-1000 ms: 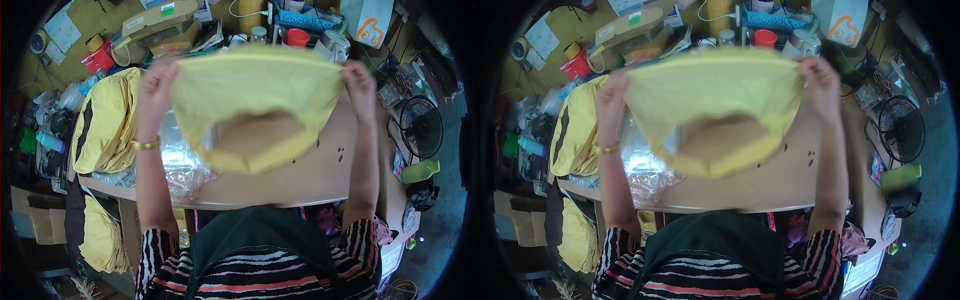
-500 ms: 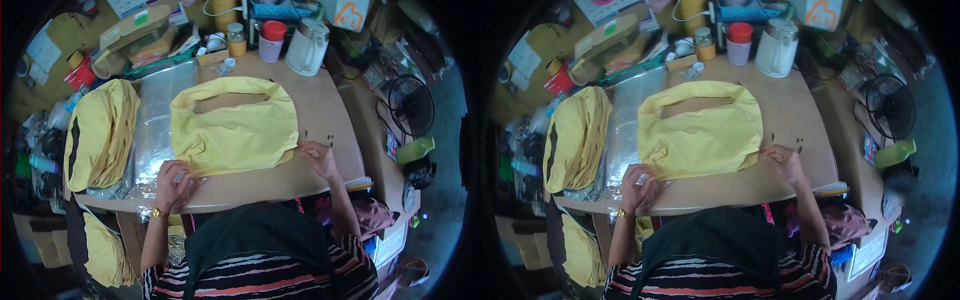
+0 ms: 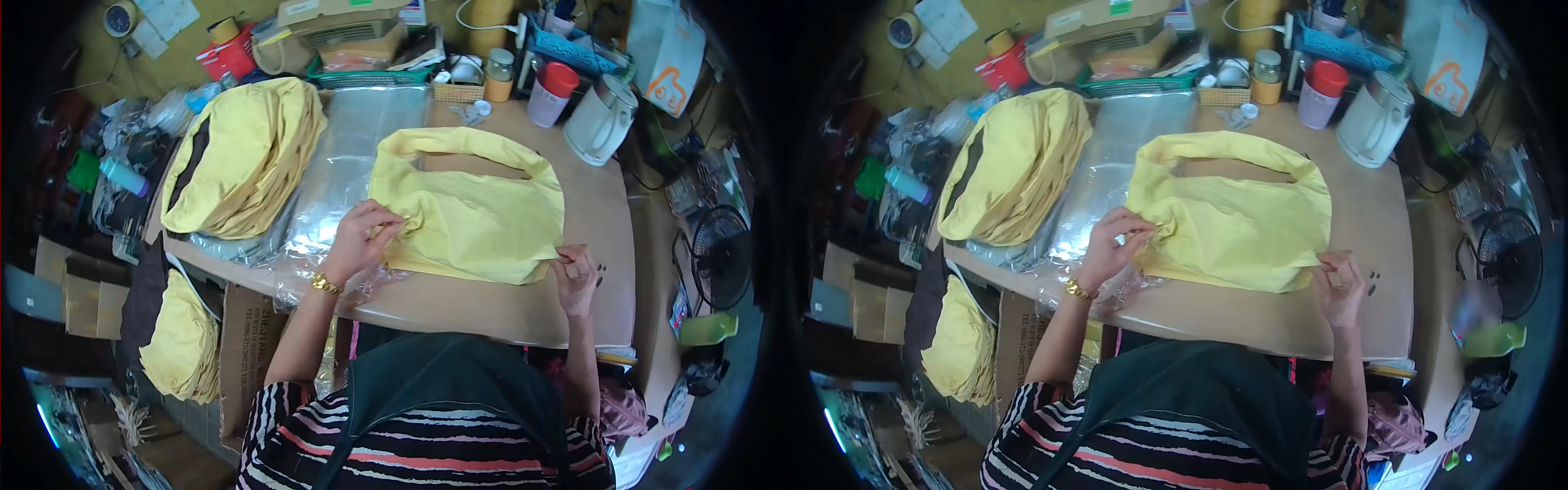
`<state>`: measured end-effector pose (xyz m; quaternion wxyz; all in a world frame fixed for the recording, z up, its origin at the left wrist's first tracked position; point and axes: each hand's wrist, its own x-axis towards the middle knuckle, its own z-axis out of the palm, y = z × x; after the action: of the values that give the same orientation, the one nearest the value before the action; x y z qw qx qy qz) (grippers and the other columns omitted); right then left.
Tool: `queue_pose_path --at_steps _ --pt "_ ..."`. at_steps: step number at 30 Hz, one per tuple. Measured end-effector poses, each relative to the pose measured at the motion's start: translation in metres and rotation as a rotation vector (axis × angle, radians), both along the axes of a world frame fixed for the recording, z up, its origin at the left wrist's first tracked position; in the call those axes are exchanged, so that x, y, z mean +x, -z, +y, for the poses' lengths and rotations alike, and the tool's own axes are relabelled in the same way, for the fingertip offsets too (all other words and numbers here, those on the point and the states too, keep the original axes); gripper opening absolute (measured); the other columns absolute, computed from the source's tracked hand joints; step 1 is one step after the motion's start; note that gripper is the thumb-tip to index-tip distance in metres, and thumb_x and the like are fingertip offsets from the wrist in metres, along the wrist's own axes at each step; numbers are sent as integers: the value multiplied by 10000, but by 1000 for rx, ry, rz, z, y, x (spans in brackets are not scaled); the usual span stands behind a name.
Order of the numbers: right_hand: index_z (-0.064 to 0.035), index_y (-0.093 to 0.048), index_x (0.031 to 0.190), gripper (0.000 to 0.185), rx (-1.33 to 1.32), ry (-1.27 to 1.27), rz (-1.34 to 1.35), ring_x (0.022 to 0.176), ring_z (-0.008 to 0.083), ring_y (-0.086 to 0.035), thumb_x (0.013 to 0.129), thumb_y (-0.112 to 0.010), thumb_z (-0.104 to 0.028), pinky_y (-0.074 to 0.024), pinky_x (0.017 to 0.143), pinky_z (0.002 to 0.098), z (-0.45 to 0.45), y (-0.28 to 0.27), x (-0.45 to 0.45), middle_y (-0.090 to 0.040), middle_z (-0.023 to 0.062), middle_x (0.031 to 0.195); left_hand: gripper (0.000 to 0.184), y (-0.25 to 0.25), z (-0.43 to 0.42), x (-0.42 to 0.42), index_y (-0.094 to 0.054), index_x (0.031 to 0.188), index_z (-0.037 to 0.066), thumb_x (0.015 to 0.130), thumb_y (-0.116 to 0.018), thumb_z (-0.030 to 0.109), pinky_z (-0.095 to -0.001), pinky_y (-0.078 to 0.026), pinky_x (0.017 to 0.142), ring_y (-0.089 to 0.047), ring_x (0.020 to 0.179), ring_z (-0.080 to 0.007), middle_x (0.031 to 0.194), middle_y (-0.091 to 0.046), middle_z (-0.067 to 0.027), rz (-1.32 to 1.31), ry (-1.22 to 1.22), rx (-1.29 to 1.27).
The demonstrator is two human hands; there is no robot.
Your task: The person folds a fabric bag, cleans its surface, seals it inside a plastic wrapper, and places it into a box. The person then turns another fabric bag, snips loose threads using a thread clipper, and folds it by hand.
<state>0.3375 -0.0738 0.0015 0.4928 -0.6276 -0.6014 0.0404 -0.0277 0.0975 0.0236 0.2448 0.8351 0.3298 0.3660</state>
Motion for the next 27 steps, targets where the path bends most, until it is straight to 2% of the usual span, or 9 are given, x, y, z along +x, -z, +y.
queue_pose_path --at_steps 11,13,17,19,21,22,23,25,27 --pt "0 -583 886 111 64 5 -149 786 213 -597 813 -625 72 -489 695 303 13 -8 -5 -602 112 885 89 9 10 31 -625 860 64 791 -680 57 -343 -475 703 -592 817 -257 875 -605 -53 292 38 234" --pt "3 -561 900 87 118 21 -169 792 209 -598 846 -587 66 -484 709 302 20 -3 -10 -602 111 879 101 1 9 35 -594 866 62 797 -664 38 -346 -474 709 -596 819 -266 901 -616 -63 166 53 321" --pt "-13 -521 932 60 165 214 292 787 141 -540 933 -479 30 -448 728 272 32 15 -5 -561 63 830 159 3 2 27 -542 927 51 808 -621 -20 -360 -475 711 -600 808 -295 932 -639 -102 -133 -94 412" --pt "-20 -516 935 75 163 238 393 779 114 -513 953 -454 19 -434 729 258 36 16 -2 -544 43 818 129 6 -6 31 -543 929 41 839 -597 -34 -332 -475 678 -592 756 -274 855 -620 -112 -244 -90 302" --pt "-23 -509 945 71 225 284 224 750 77 -465 958 -454 20 -410 710 216 44 17 -4 -506 9 817 94 0 -12 31 -547 959 30 884 -593 -4 -284 -458 627 -563 693 -181 808 -603 -69 -360 -151 60" --pt "-20 -506 957 37 297 190 394 749 70 -462 965 -472 -5 -401 707 202 48 17 -3 -503 -3 834 102 -9 -17 31 -571 934 3 888 -645 56 -234 -437 611 -517 666 -96 817 -592 -28 -459 -159 -227" --pt "-20 -506 957 37 301 192 393 749 70 -462 965 -472 -5 -401 707 202 49 15 -1 -503 -3 834 102 -16 -14 28 -571 934 3 888 -645 56 -234 -437 611 -517 666 -96 817 -592 -28 -460 -156 -225" --pt "-22 -509 989 27 244 139 630 758 67 -461 964 -506 -33 -399 713 199 44 4 -1 -496 -5 843 148 -23 -7 9 -593 874 -13 876 -686 102 -214 -434 607 -500 665 -63 792 -584 -4 -133 -17 -656" --pt "-21 -522 983 32 166 96 573 763 64 -463 955 -528 -36 -400 704 203 40 7 6 -504 -6 859 176 -9 0 2 -602 831 -17 872 -695 126 -214 -431 594 -505 655 -69 745 -577 -8 -89 66 -656"
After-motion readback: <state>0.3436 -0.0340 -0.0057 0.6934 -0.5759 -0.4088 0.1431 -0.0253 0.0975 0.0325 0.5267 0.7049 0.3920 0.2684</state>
